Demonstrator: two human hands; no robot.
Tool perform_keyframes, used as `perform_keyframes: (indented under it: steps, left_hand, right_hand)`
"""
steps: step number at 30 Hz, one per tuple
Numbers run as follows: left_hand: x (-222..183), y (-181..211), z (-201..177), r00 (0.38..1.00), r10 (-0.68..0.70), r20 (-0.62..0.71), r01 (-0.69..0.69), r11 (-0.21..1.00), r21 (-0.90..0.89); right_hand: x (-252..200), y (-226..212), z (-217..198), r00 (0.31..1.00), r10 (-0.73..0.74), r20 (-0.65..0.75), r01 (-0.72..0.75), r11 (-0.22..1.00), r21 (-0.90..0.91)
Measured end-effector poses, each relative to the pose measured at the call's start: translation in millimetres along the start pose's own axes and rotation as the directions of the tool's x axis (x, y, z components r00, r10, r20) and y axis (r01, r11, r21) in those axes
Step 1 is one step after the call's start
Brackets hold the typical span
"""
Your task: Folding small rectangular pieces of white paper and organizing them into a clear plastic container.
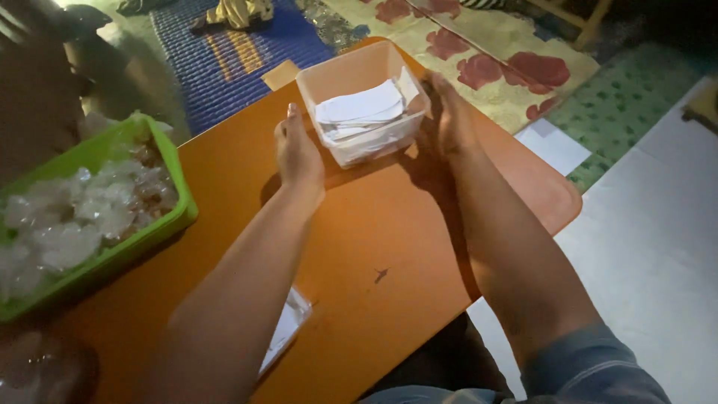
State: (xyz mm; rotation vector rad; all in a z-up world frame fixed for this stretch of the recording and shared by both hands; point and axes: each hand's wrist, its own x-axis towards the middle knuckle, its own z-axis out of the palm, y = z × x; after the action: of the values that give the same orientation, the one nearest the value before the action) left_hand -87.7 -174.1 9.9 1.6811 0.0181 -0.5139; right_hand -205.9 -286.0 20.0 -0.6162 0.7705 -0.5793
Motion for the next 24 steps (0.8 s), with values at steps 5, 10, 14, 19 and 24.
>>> perform_keyframes:
  steps: [5, 10, 14, 19, 24]
  left_hand:
    - [12, -32, 32, 0.981, 0.192, 0.022, -0.191, 0.981, -0.045]
    - [-3, -27, 38, 0.981, 0.174, 0.086, -0.166, 0.982, -0.085]
    - [-6, -21, 39, 0.987, 0.13, 0.095, -0.124, 0.99, -0.064]
    - [-10, -22, 37, 0.985, 0.129, 0.113, -0.13, 0.992, -0.001]
    - [-4, -25, 31, 0.983, 0.127, 0.129, -0.132, 0.991, 0.028]
  right_hand:
    - [48, 28, -26, 0.932, -0.28, 0.233, 0.234, 0.95, 0.206]
    - [64, 34, -33, 0.918, -0.296, 0.265, 0.282, 0.955, 0.091]
    - [52, 39, -29, 0.922, -0.319, 0.219, 0.315, 0.948, 0.053]
    - [71, 31, -36, 0.95, -0.27, 0.155, 0.271, 0.962, 0.012]
    - [98, 20, -51, 0.979, -0.199, 0.049, 0.201, 0.979, -0.034]
